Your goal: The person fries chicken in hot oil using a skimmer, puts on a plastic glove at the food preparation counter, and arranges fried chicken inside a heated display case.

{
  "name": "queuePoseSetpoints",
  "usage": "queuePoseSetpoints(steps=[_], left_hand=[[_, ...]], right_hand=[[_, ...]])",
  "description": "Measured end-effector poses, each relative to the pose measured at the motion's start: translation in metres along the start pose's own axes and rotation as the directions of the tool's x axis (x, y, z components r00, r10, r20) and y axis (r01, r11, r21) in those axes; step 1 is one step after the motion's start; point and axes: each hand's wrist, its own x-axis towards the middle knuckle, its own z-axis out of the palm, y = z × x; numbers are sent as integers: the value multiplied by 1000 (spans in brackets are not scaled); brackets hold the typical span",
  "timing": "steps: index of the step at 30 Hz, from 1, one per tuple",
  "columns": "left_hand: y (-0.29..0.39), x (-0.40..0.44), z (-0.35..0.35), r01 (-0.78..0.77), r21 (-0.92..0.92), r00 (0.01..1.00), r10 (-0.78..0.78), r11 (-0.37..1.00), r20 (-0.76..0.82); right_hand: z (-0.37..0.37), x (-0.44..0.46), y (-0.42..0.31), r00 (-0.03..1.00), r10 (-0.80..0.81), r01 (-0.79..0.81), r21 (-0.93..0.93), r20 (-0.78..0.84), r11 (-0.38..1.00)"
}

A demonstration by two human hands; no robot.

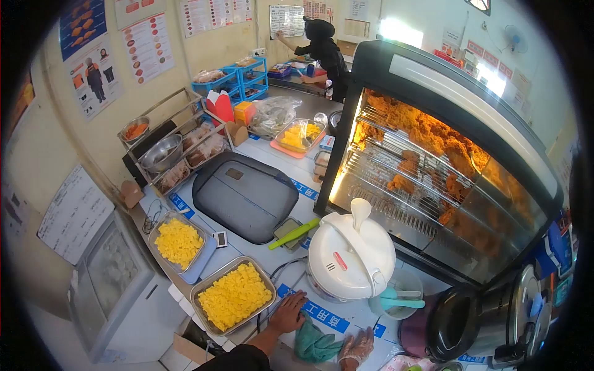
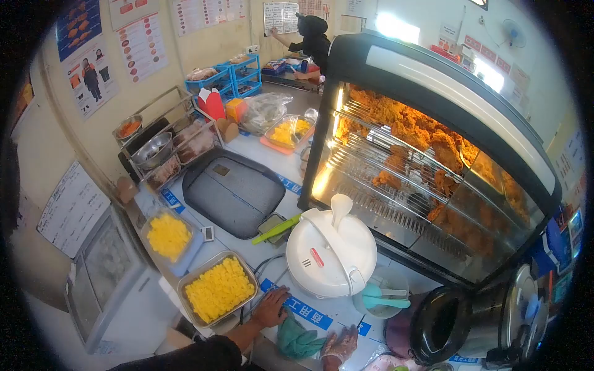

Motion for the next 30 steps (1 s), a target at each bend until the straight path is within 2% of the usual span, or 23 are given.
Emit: queuePoseSetpoints(steps=[2, 3, 5, 6, 8, 9, 10, 11, 17, 20, 30], left_hand=[[0, -1, 0, -4, 6, 1000, 4, 1000, -4], [0, -1, 1, -9, 12, 1000, 9, 1000, -9], [3, -1, -1, 2, 18, 1000, -2, 1000, 7], [3, 0, -2, 16, 26, 1000, -17, 1000, 24], [3, 0, -2, 17, 34, 1000, -18, 999, 24], [3, -1, -1, 20, 40, 999, -21, 999, 26], [2, -2, 0, 18, 42, 999, -19, 999, 31], [0, -1, 1, 10, 40, 1000, -11, 999, 26], [0, -1, 0, -18, 25, 1000, 18, 1000, 5], [0, 0, 0, -19, 9, 1000, 19, 1000, -1], [-1, 0, 2, -3, -9, 1000, 3, 1000, -1]], right_hand=[[3, -2, 9, 989, -143, 147, -226, 36, 963], [6, -4, 13, 989, -141, 145, -227, 34, 963], [-2, -3, -2, 999, 23, -24, 27, 49, 999], [6, -3, 4, 999, 23, -24, 30, 47, 999], [27, -5, 21, 991, 132, -111, 435, -18, 893], [25, -6, 23, 991, 136, -115, 437, -17, 892], [15, -5, 17, 999, 45, -41, 199, -19, 979], [10, -5, 13, 999, -44, 44, -52, 3, 998], [11, -2, 17, 997, -70, 77, -166, 43, 983], [12, -5, 20, 993, -114, 115, -142, 14, 983], [12, -5, 18, 996, -75, 80, -150, 44, 985]])
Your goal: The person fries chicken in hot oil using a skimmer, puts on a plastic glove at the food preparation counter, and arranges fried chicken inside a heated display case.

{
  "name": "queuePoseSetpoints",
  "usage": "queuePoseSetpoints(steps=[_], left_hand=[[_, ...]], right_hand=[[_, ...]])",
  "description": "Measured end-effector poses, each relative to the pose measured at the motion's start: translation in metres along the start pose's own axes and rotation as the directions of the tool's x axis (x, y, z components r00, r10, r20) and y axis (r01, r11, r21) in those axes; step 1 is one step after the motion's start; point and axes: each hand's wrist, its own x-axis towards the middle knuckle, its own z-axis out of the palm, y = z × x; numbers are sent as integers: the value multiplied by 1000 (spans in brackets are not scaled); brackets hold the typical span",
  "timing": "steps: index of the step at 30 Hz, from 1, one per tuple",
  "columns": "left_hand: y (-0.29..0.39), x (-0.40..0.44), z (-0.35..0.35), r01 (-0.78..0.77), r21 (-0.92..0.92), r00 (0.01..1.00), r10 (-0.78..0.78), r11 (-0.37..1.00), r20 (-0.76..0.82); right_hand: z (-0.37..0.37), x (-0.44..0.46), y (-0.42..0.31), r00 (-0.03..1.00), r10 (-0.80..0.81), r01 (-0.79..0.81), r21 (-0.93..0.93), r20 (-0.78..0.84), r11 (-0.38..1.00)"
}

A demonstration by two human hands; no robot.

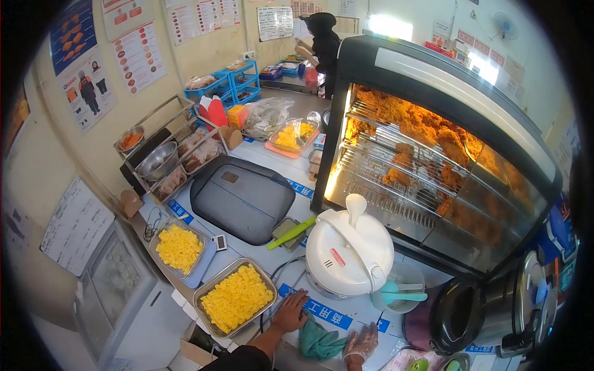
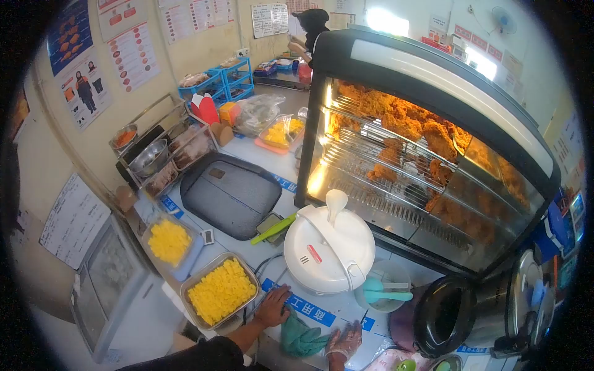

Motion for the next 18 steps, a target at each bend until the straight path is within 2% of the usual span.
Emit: queuePoseSetpoints(steps=[2, 6, 7, 9, 11, 12, 14, 18], left_hand=[[1, 0, -1, 1, 3, 1000, -1, 1000, -2], [2, 1, -1, 21, 25, 999, -22, 999, 29], [1, 1, -1, 21, 25, 999, -22, 999, 30], [1, 0, -1, -4, 15, 1000, 4, 1000, -1], [1, 1, -1, 0, 21, 1000, 0, 1000, 10], [1, 1, -1, 6, 28, 1000, -6, 1000, 18], [2, 1, -2, 6, 32, 1000, -7, 999, 21], [1, 1, -1, 2, 28, 1000, -3, 1000, 23]], right_hand=[[4, 0, 4, 993, -77, 76, -9, -88, 997], [-2, 1, -1, 987, -110, 108, -20, -119, 994], [-1, 1, -4, 994, -17, 33, 154, -105, 988], [-4, 3, -9, 994, 74, -46, 321, -75, 946], [-11, 3, -13, 986, 148, -164, 294, 76, 942], [-11, 3, -12, 986, 149, -165, 293, 76, 942], [-11, 3, -10, 997, 59, -59, 2, 41, 998], [-7, 1, -4, 1000, -9, 9, -59, -1, 998]])
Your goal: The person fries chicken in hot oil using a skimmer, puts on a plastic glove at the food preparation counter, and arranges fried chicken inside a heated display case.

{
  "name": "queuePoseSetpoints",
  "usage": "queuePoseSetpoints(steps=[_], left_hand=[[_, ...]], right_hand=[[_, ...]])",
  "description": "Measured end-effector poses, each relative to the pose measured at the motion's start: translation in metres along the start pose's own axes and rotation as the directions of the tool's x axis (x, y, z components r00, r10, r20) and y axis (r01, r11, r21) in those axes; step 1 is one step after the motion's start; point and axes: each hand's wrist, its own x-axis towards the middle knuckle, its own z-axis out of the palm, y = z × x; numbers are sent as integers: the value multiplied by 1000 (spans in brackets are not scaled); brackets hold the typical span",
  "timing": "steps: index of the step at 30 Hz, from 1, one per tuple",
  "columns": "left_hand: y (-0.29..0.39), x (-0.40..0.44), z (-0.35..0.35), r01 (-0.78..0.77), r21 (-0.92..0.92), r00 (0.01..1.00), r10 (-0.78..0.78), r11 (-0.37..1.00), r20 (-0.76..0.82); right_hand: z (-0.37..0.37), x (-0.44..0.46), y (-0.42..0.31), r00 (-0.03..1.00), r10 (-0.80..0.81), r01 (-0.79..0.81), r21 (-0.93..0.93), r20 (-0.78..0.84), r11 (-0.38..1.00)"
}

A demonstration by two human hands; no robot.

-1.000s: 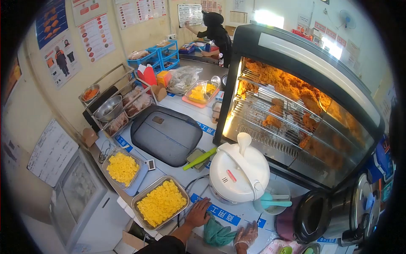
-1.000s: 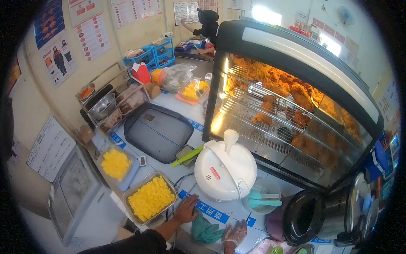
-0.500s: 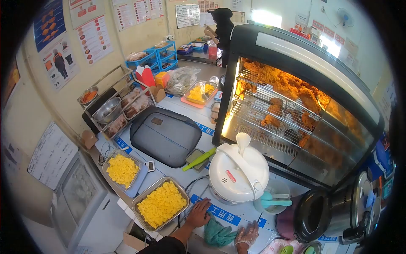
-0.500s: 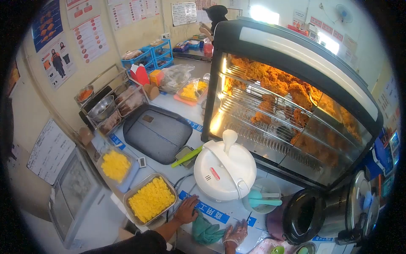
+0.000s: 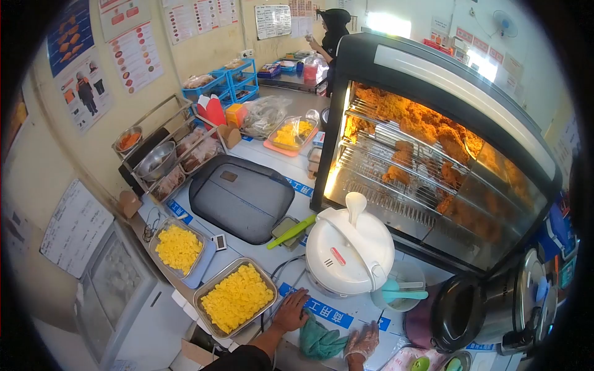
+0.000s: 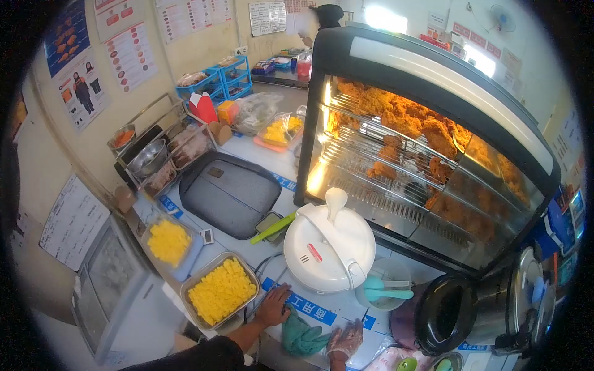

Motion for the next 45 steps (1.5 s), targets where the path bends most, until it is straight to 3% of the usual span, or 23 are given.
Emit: queuePoseSetpoints(steps=[5, 12, 14, 15, 17, 20, 33, 35, 45], left_hand=[[0, 0, 0, -6, -13, 1000, 6, 1000, -12], [-2, -1, 1, -12, -15, 1000, 12, 1000, -11], [-2, -1, 1, -10, -18, 1000, 10, 1000, -7], [-2, 0, 1, -9, -20, 1000, 9, 1000, -6], [-1, 0, 1, -9, -14, 1000, 9, 1000, -6], [-2, -1, 1, -10, 1, 1000, 10, 1000, -7], [-1, 0, -1, -21, 11, 1000, 21, 1000, -15], [-2, 0, 1, -23, 17, 1000, 23, 1000, -17], [-2, 0, 2, -22, 34, 1000, 22, 999, -8]], right_hand=[[12, 0, 9, 994, -58, 61, 42, -89, 997], [7, 0, 3, 999, -21, 23, 48, -43, 999], [19, -2, 7, 992, 89, -56, 332, -87, 942], [19, -3, 9, 992, 89, -55, 332, -87, 942], [19, -1, 14, 991, -75, 81, 50, -110, 995], [7, 1, 5, 990, -90, 92, 19, -113, 996], [6, 1, 3, 984, -109, 114, 32, -137, 993], [-3, 1, -4, 998, 50, -54, 132, 32, 990], [-1, 0, -3, 996, 66, -72, 123, 53, 990]])
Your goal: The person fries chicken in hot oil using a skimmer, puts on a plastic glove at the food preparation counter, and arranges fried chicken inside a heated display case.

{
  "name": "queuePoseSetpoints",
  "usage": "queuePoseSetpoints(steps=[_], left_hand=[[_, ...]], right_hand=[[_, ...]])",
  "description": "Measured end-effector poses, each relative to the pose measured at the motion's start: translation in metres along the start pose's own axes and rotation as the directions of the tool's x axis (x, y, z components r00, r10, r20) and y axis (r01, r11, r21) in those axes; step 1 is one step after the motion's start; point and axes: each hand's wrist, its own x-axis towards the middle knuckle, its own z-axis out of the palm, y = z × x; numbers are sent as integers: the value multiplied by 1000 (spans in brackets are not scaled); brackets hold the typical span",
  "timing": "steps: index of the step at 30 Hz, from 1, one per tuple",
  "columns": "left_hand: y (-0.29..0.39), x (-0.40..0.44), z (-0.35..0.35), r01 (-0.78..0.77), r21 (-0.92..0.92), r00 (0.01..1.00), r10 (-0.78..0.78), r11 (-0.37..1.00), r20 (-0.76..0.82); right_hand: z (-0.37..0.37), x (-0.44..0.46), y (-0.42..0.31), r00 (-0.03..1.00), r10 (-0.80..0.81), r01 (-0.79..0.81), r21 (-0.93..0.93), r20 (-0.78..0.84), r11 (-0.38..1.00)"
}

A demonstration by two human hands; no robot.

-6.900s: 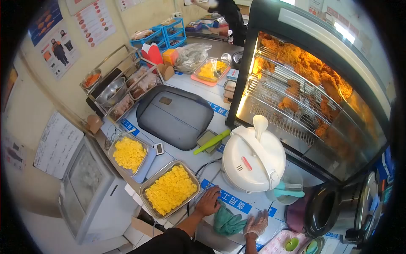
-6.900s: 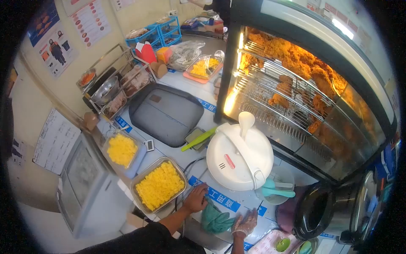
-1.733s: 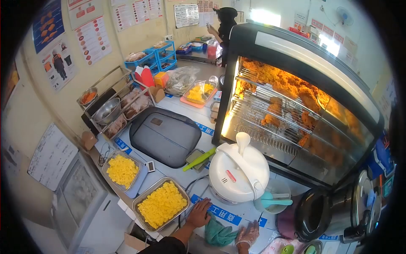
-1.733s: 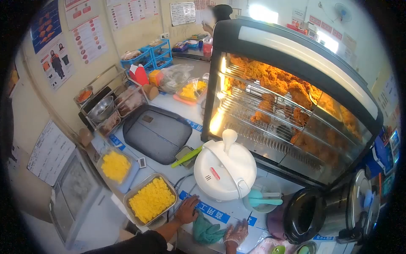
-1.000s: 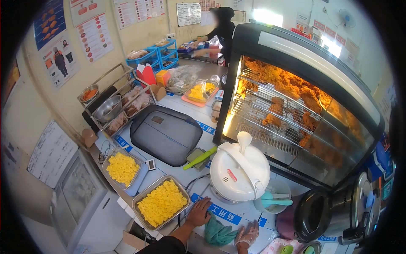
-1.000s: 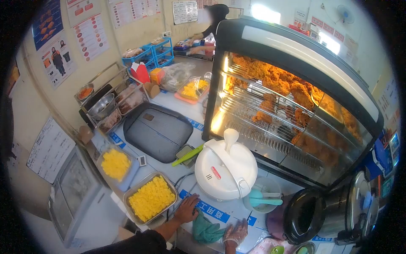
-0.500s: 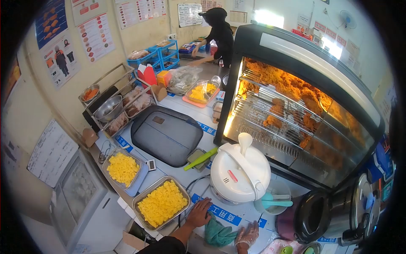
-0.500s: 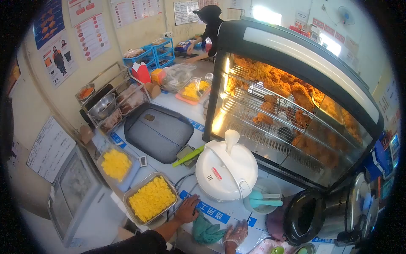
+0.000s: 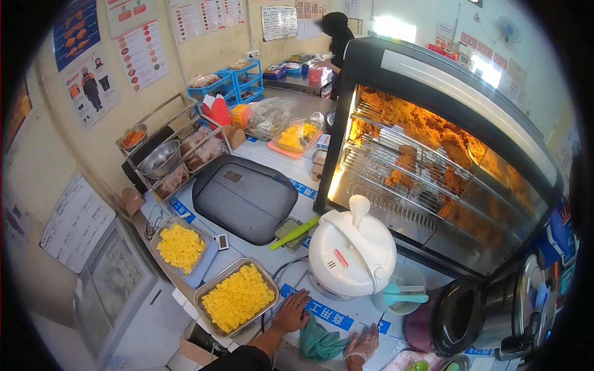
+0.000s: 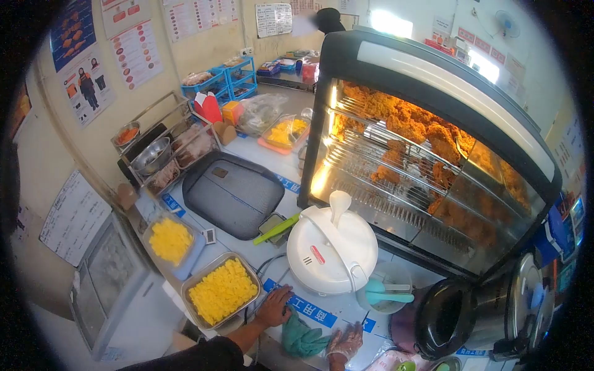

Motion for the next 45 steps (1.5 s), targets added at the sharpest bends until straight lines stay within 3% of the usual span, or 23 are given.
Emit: queuePoseSetpoints(steps=[3, 5, 6, 8, 11, 15, 17, 18, 20, 21, 23, 30, 33, 34, 35, 36, 38, 39, 40, 41, 45], left_hand=[[3, 1, -3, 14, 4, 1000, -14, 1000, 8], [2, 1, -3, 8, 0, 1000, -8, 1000, 2], [2, 1, -2, 2, -3, 1000, -2, 1000, -2], [2, 1, -2, 5, 1, 1000, -5, 1000, 2], [0, 0, 0, 7, 4, 1000, -7, 1000, 7], [2, -1, -1, 20, 10, 1000, -20, 1000, 14], [1, -1, -1, 18, 14, 1000, -18, 1000, 16], [1, -1, -1, 14, 18, 1000, -15, 1000, 21], [0, 0, -2, 13, 14, 1000, -13, 1000, 27], [1, -1, -2, 14, 8, 999, -14, 1000, 32], [0, -1, 0, 12, 0, 1000, -12, 1000, 26], [-3, -4, 4, 15, -15, 1000, -15, 1000, 5], [3, -1, -4, 33, -16, 999, -32, 999, 24], [3, 0, -4, 36, -16, 999, -36, 999, 20], [3, -1, -5, 26, -19, 1000, -26, 999, 12], [3, -1, -4, 14, -21, 1000, -14, 1000, 3], [0, -2, -2, 6, -21, 1000, -6, 1000, -5], [0, -1, -1, -5, -18, 1000, 5, 1000, -10], [0, -2, -2, -4, -17, 1000, 4, 1000, -13], [0, -2, -2, 3, -13, 1000, -4, 1000, -5], [2, -1, -4, 9, -37, 1000, -9, 999, -8]], right_hand=[[4, 0, 1, 989, -117, 108, -101, -90, 989], [7, 1, -4, 990, 125, -92, 390, -61, 916], [9, 2, -1, 990, 124, -91, 389, -61, 917], [13, 1, 9, 992, -41, 48, 62, -116, 997], [13, -1, 15, 986, -134, 124, -102, -102, 987], [5, -1, 0, 991, -88, 84, -44, -101, 996], [11, 0, 0, 989, 111, -67, 382, -95, 922], [11, 0, 1, 989, 111, -67, 382, -96, 922], [10, 0, 5, 993, -45, 49, 41, -108, 998], [11, 0, 11, 993, -48, 52, 39, -109, 998], [15, 0, 21, 981, -169, 153, -145, -100, 977], [9, 0, 9, 996, -58, 54, -50, -64, 997], [16, 1, 13, 993, -77, 78, 8, -93, 997], [1, 3, -5, 996, 75, -57, 334, -41, 941], [-9, 4, -17, 977, 202, -196, 612, 59, 766], [-11, 3, -20, 978, 199, -194, 610, 60, 768], [-15, 2, -23, 993, 112, -99, 263, -36, 960], [-14, 2, -18, 993, 110, -97, 262, -36, 960], [-14, 1, -11, 987, -94, 100, 35, -131, 994], [-13, 2, -7, 935, -308, 271, -205, -177, 940], [-11, 7, -16, 976, -180, 168, -102, -124, 981]])
